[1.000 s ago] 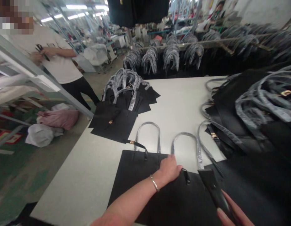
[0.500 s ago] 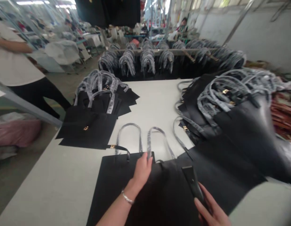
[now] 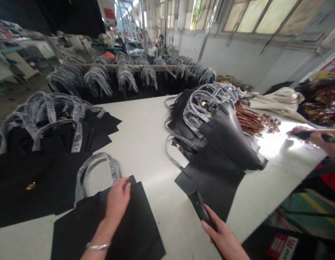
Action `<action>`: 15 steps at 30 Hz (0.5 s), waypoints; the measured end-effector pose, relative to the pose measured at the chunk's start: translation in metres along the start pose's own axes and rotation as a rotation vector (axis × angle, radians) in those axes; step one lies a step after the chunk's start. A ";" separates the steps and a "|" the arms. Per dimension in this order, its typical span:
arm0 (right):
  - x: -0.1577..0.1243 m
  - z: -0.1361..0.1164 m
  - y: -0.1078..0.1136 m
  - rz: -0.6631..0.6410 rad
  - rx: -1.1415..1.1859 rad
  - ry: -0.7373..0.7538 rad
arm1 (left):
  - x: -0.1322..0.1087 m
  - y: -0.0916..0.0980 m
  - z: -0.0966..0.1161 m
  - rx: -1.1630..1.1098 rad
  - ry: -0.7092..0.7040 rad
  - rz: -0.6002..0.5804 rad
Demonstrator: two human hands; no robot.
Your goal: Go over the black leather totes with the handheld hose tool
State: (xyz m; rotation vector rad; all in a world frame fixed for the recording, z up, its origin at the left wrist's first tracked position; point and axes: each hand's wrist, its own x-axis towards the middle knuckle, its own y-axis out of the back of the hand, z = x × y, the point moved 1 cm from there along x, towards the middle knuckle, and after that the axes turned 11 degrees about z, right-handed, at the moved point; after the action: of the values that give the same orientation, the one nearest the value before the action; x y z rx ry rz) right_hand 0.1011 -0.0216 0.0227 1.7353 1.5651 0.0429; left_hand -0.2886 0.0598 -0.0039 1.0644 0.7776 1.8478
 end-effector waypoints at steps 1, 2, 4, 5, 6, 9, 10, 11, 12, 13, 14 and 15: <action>0.004 -0.003 0.001 -0.001 -0.028 0.003 | -0.015 -0.022 0.032 -0.130 -0.090 -0.114; 0.009 -0.006 0.002 -0.003 -0.050 0.009 | -0.034 -0.045 0.064 -0.237 -0.206 -0.236; 0.020 -0.013 0.004 -0.020 -0.070 0.020 | -0.075 -0.087 0.121 -0.409 -0.511 -0.460; 0.025 -0.016 0.005 -0.037 -0.071 0.025 | -0.095 -0.105 0.143 -0.451 -0.631 -0.511; 0.031 -0.019 0.006 -0.049 -0.072 0.029 | -0.111 -0.120 0.161 -0.467 -0.706 -0.512; 0.050 -0.029 0.007 -0.073 -0.084 0.066 | -0.146 -0.154 0.193 -0.402 -0.810 -0.435; 0.056 -0.032 0.006 -0.089 -0.084 0.092 | -0.153 -0.160 0.197 -0.369 -0.810 -0.408; 0.063 -0.034 0.004 -0.109 -0.081 0.119 | -0.158 -0.164 0.199 -0.343 -0.806 -0.390; 0.069 -0.037 0.002 -0.135 -0.075 0.141 | -0.162 -0.165 0.200 -0.326 -0.800 -0.383; 0.075 -0.039 -0.001 -0.164 -0.069 0.154 | -0.166 -0.164 0.200 -0.318 -0.794 -0.385; 0.080 -0.041 -0.004 -0.189 -0.065 0.156 | -0.168 -0.161 0.200 -0.316 -0.793 -0.396; 0.085 -0.042 -0.007 -0.212 -0.063 0.153 | -0.171 -0.158 0.199 -0.321 -0.792 -0.414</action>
State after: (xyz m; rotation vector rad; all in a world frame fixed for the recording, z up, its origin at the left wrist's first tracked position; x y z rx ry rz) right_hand 0.0941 0.0725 0.0091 1.5396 1.8321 0.1202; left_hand -0.0068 -0.0008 -0.1063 1.1832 0.1909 1.0175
